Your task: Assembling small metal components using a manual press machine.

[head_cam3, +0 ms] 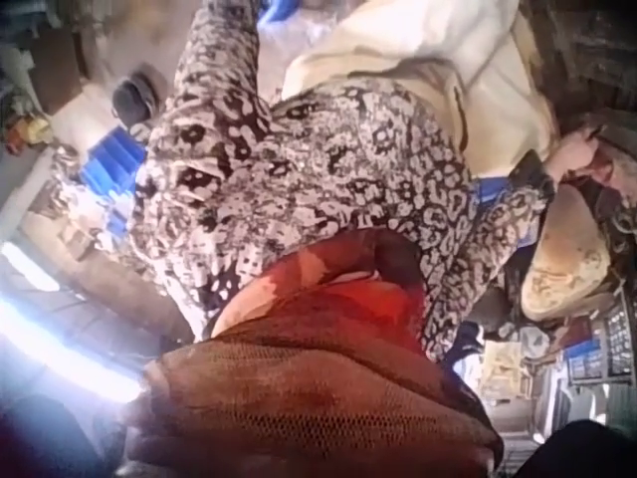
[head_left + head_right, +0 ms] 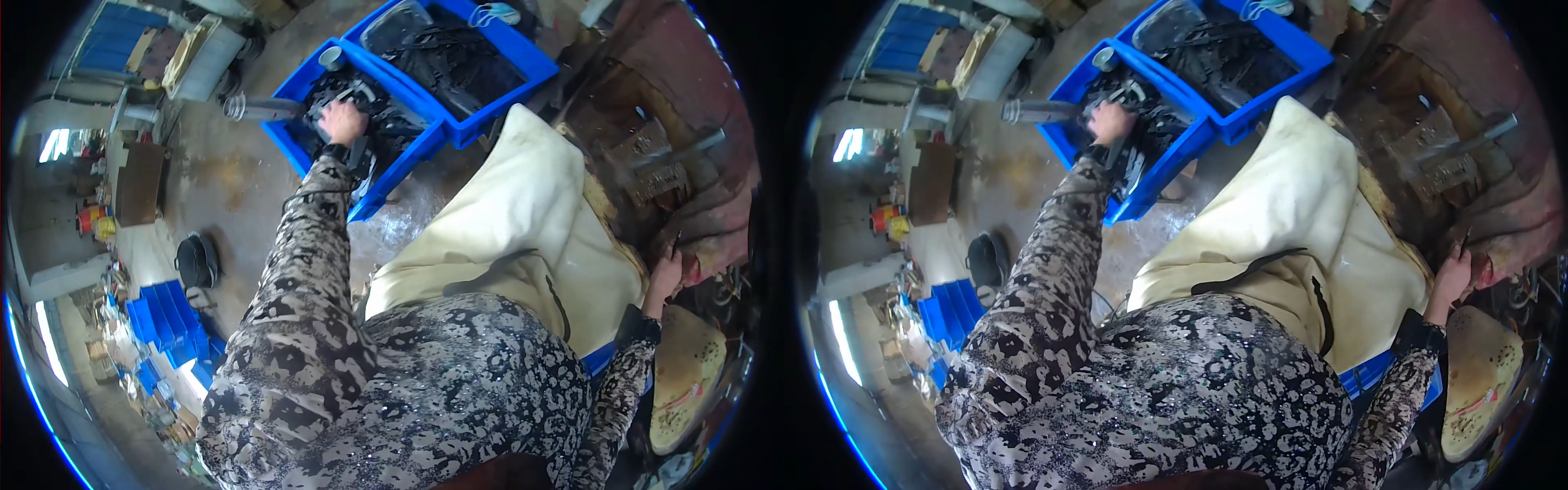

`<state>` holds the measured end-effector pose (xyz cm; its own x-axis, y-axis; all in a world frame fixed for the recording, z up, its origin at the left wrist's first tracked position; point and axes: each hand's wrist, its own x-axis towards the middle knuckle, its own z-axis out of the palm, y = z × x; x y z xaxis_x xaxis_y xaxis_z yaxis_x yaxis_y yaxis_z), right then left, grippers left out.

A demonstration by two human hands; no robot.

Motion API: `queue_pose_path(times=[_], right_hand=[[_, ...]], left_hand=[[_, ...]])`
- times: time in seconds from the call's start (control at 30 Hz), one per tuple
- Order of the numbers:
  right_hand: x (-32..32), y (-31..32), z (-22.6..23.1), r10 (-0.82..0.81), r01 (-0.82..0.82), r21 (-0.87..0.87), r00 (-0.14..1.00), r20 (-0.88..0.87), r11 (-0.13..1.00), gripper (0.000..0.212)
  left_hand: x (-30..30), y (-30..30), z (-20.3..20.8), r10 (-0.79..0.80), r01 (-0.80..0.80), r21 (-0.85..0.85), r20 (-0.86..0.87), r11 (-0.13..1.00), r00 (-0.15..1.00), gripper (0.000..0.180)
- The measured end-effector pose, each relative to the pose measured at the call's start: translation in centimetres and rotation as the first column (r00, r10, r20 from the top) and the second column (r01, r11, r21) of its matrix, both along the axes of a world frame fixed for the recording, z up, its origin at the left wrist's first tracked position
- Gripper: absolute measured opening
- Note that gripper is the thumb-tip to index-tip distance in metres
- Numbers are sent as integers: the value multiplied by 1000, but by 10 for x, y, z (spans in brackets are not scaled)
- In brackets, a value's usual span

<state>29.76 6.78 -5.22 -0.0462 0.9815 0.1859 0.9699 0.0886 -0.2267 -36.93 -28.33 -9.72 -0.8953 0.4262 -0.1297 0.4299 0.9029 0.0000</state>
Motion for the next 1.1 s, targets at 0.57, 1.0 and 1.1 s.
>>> queue_pose_path(times=[0.57,1.0,1.1], right_hand=[[-60,-40,47,-201,197,-111,979,-26,974,28],[-62,-39,52,-219,215,-114,975,-23,970,29],[-64,-37,51,-230,223,-121,972,-50,967,28]], left_hand=[[69,136,116,-500,-733,661,694,159,518,13],[252,272,141,-940,159,951,218,265,262,34],[257,286,106,-965,519,847,-32,112,261,36]])
